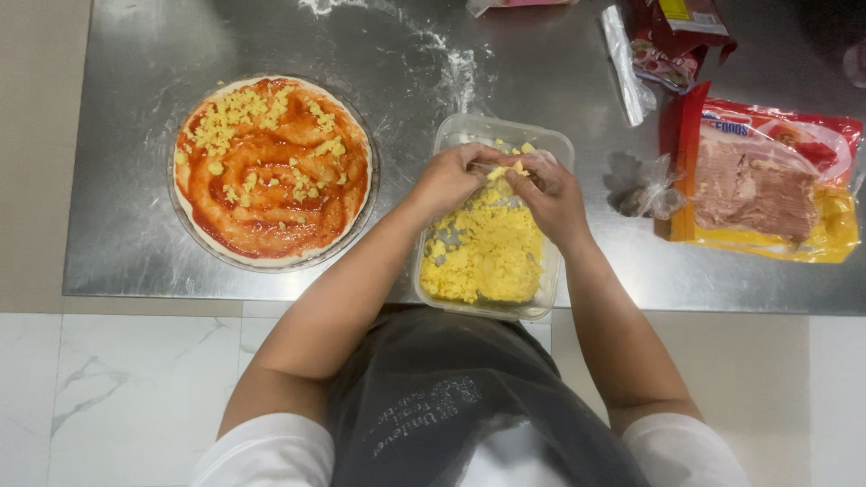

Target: The person spreads tomato sauce over a round pizza base using a spoon, then sprinkles shredded cheese by hand over the sauce. The pizza remains on a metal tray on the countertop.

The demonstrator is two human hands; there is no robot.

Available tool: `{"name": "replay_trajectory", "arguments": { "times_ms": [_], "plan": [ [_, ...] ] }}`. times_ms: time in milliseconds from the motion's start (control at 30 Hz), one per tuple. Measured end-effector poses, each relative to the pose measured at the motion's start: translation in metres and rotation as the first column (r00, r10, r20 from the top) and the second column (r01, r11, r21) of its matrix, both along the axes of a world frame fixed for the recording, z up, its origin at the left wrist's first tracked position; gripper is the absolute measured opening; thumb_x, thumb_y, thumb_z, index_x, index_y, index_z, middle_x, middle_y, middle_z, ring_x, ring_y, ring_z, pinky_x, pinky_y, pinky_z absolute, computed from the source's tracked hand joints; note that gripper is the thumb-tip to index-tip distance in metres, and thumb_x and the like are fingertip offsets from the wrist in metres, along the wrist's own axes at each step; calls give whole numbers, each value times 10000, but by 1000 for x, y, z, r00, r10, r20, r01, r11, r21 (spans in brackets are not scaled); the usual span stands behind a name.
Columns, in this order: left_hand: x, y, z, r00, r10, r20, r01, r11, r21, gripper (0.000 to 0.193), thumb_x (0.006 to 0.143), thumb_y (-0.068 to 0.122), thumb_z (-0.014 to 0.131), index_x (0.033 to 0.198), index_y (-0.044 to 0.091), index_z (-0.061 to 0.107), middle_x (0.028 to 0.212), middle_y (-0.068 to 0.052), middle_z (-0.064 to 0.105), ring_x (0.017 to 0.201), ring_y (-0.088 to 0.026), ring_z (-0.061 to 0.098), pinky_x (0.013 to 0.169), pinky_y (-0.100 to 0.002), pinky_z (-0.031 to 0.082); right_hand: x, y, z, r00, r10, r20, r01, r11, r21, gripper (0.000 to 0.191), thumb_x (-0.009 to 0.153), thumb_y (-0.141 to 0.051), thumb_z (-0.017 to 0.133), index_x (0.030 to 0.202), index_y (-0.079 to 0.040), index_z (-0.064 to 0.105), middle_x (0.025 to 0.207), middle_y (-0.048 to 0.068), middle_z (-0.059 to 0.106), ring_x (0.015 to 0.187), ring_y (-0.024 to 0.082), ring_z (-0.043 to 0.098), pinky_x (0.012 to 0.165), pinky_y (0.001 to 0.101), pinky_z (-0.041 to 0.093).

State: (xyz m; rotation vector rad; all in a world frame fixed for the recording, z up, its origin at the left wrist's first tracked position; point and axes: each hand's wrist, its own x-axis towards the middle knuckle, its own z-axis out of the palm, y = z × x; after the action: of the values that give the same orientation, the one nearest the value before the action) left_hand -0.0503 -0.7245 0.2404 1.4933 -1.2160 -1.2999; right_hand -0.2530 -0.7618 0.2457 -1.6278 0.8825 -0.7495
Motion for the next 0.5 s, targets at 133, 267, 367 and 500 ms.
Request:
{"name": "replay_trajectory", "arguments": {
  "times_ms": [133, 267, 367, 500],
  "plan": [
    [1, -3, 3, 1000, -27, 16, 27, 999, 23, 392, 847, 30, 665, 1223, 140, 693, 1107, -39, 747, 994, -161, 726, 819, -314, 589, 2, 3, 2, 998, -8, -63, 8, 1000, 5, 197, 1006, -69, 658, 1183, -5, 715, 1199, 39, 631, 1027, 126, 650, 812, 261, 587],
    [7, -3, 9, 988, -47, 146, 64, 991, -114, 464, 749, -30, 720, 1193, 103, 713, 1143, -87, 652, 974, -191, 683, 837, -334, 589, 7, 7, -5, 994, 88, -65, -91, 994, -58, 291, 850, -80, 794, 1069, -19, 612, 1130, 28, 554, 1048, 126, 632, 844, 277, 644],
    [8, -3, 11, 978, -88, 191, 93, 996, -14, 310, 891, 134, 766, 1194, 107, 710, 1042, -102, 770, 935, -195, 726, 855, -335, 584, 10, 5, -9, 996, 36, -86, -37, 999, -4, 215, 904, -76, 730, 1109, -39, 677, 1161, 78, 624, 984, 167, 635, 758, 287, 566],
    [5, -5, -5, 870, -276, 408, 199, 955, 222, 309, 948, 138, 646, 1252, 115, 695, 1189, -85, 739, 1020, -199, 715, 862, -332, 593, 16, 0, -13, 792, -24, -611, -164, 954, -250, 303, 930, -126, 736, 1232, -114, 712, 1270, 113, 651, 1140, 305, 612, 915, 439, 523]
  ]
}}
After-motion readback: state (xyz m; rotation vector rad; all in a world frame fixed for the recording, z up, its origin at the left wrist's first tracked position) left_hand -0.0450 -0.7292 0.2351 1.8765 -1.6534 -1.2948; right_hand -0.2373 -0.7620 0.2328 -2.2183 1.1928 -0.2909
